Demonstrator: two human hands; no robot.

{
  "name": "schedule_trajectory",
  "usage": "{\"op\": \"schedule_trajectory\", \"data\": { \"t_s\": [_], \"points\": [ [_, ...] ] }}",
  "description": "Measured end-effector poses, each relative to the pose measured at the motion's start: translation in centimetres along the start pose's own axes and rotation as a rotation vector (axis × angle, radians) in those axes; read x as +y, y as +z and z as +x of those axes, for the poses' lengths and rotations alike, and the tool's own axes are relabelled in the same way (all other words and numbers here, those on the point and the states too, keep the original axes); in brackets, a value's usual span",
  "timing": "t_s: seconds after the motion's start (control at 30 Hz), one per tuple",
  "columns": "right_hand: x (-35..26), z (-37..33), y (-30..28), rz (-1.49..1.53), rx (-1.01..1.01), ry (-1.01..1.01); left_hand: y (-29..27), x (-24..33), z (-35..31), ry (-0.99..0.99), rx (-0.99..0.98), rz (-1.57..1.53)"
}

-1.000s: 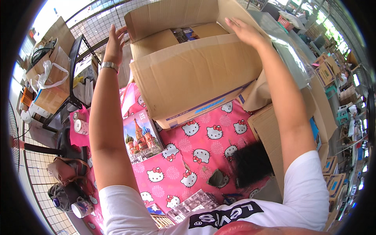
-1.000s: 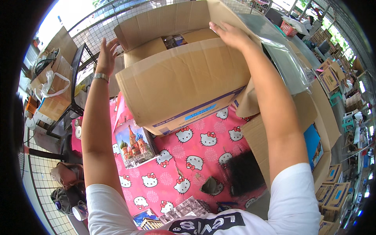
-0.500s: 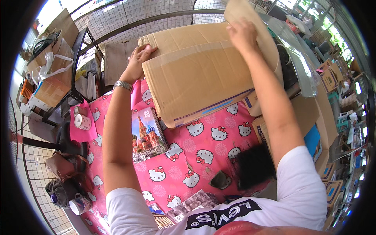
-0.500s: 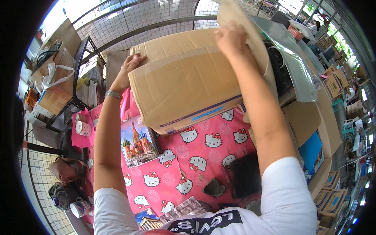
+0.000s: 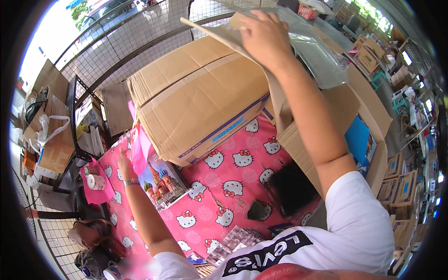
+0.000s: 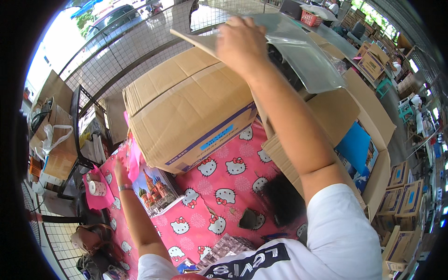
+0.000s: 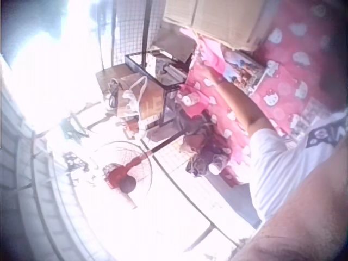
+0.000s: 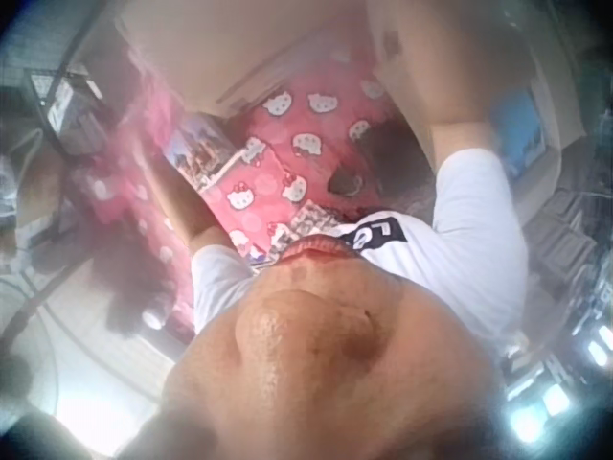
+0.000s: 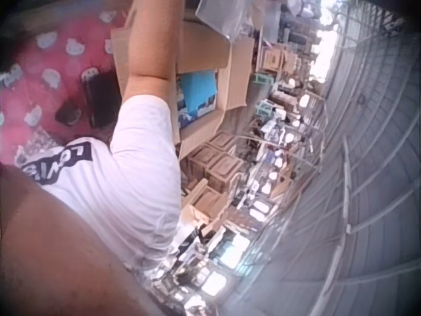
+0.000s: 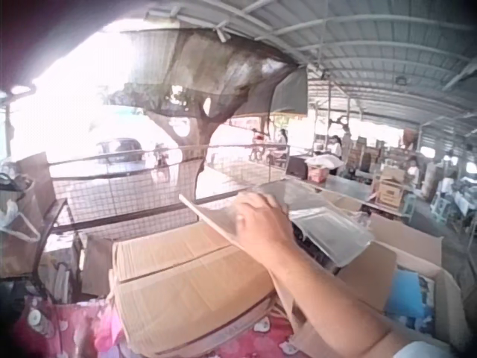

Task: The person sorts and stacks spiral notebooks, occasionally placing some into a cardboard box and handling plastic bags.

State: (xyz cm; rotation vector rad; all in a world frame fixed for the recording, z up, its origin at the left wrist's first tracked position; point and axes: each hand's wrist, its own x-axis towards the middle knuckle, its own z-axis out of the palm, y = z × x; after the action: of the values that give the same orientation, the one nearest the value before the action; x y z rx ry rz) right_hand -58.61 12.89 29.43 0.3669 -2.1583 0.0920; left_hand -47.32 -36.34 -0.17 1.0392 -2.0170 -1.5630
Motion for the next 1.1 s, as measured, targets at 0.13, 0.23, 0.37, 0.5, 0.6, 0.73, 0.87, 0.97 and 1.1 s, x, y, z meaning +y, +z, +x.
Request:
{"op": "schedule_trajectory", "data": {
  "t_s": [0.13,0.23,0.37,0.5,0.6,0.73,0.87,0.97,1.1],
  "points": [
    [9.0,-4.0,-4.6,-0.242,-0.484,0.191,-2.1,1.9,-7.5,0.044,-0.333,-0.329],
    [15.0,-9.0,-7.2,-0.196,-0.792,0.321,-0.3,3.9,-15.4,-0.241,-0.892,-0.323],
    [15.5,-7.1,-8.2,-0.174,-0.798,0.425,1.7,3.6,-13.7,-0.04,-0.724,-0.557],
    [9.3,-3.3,-9.6,-0.338,-0.485,0.319,4.1,11.3,-10.1,0.229,-0.476,-0.8],
    [5.6,-2.0,-8.5,-0.06,-0.066,-0.007,4.9,15.6,-8.1,0.322,-0.146,-0.52],
    [3.9,-0.3,-8.3,0.461,0.132,-0.408,6.1,20.6,-14.6,0.365,-0.076,-0.533],
    [1.8,-0.3,-0.6,0.945,-0.152,-0.21,3.6,17.5,-13.3,0.268,-0.609,-1.008],
    [0.7,-0.3,6.8,1.043,-0.391,-0.308,1.6,16.0,-13.3,0.236,-1.209,-1.19],
    [-1.0,-1.2,10.9,0.681,-0.324,-0.347,2.9,16.6,-18.5,0.168,-0.793,-0.528]
  ]
}}
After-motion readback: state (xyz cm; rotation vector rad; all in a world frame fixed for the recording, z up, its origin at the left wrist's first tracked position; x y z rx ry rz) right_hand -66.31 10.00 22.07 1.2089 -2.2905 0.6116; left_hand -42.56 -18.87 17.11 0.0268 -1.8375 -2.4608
